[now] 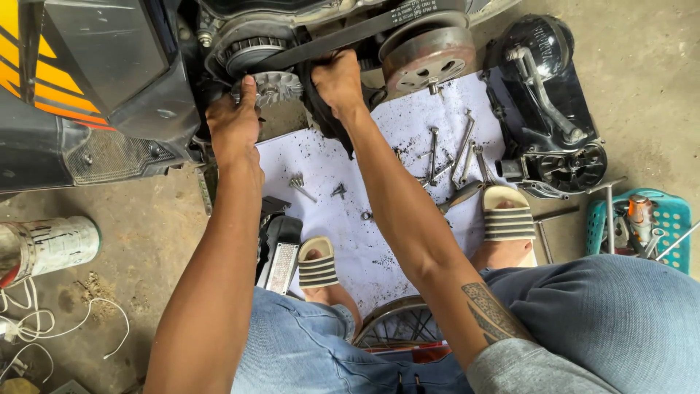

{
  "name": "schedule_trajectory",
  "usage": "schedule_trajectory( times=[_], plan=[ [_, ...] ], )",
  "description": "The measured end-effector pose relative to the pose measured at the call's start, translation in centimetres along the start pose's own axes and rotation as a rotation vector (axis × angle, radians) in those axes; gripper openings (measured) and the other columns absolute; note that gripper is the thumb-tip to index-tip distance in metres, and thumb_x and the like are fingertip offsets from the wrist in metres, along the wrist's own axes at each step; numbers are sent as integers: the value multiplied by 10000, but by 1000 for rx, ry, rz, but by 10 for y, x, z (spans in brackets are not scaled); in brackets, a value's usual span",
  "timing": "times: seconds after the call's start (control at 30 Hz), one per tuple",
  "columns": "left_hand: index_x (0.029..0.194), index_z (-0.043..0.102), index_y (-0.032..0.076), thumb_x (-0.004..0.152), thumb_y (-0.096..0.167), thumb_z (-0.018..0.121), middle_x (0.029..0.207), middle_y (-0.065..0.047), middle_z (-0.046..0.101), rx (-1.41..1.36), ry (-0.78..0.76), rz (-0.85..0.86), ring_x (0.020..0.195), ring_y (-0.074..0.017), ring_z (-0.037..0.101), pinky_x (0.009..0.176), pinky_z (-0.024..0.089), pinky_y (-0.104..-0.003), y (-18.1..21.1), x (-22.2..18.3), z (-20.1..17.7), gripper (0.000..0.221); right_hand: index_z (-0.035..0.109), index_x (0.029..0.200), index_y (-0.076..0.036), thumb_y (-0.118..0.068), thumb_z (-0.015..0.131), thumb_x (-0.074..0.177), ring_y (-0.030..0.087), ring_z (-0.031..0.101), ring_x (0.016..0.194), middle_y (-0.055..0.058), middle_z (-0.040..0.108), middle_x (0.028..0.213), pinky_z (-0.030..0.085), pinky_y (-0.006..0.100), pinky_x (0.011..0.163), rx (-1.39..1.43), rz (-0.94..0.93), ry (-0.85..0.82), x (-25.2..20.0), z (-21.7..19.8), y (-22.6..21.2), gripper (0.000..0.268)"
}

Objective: Cleaning and reassembling the CVT transmission components of a motorcycle

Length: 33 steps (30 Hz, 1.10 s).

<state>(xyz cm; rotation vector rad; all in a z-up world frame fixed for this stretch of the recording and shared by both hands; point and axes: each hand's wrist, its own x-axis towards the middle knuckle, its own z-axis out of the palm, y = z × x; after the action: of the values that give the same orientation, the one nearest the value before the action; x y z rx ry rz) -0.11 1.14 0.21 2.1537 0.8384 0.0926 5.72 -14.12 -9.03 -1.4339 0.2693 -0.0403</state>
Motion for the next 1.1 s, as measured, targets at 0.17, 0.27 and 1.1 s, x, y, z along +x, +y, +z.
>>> schedule_trajectory(
  times=[0.17,0.27,1.1],
  plan=[
    [1123,671,16,835,667,674,1026,-64,760,80,41,20,788,-146,728,692,607,-264,-6,6,2,712,801,871,50,38,595,725,173,671,601,103,809,780,559,289,602,38,65,160,-12,11,-4,253],
    [941,708,35,861,619,698,769,-8,697,27,14,25,543,-100,587,493,511,-254,-2,2,1,590,768,884,63,24,610,726,201,669,623,120,797,812,562,318,598,-57,187,153,-8,13,-11,226],
    [1075,611,-12,865,749,614,1017,-103,629,177,81,47,772,-177,652,663,577,-310,-32,25,11,789,698,943,64,60,641,708,193,671,675,125,781,865,571,329,614,-99,119,130,-9,14,-10,242]
  ],
)
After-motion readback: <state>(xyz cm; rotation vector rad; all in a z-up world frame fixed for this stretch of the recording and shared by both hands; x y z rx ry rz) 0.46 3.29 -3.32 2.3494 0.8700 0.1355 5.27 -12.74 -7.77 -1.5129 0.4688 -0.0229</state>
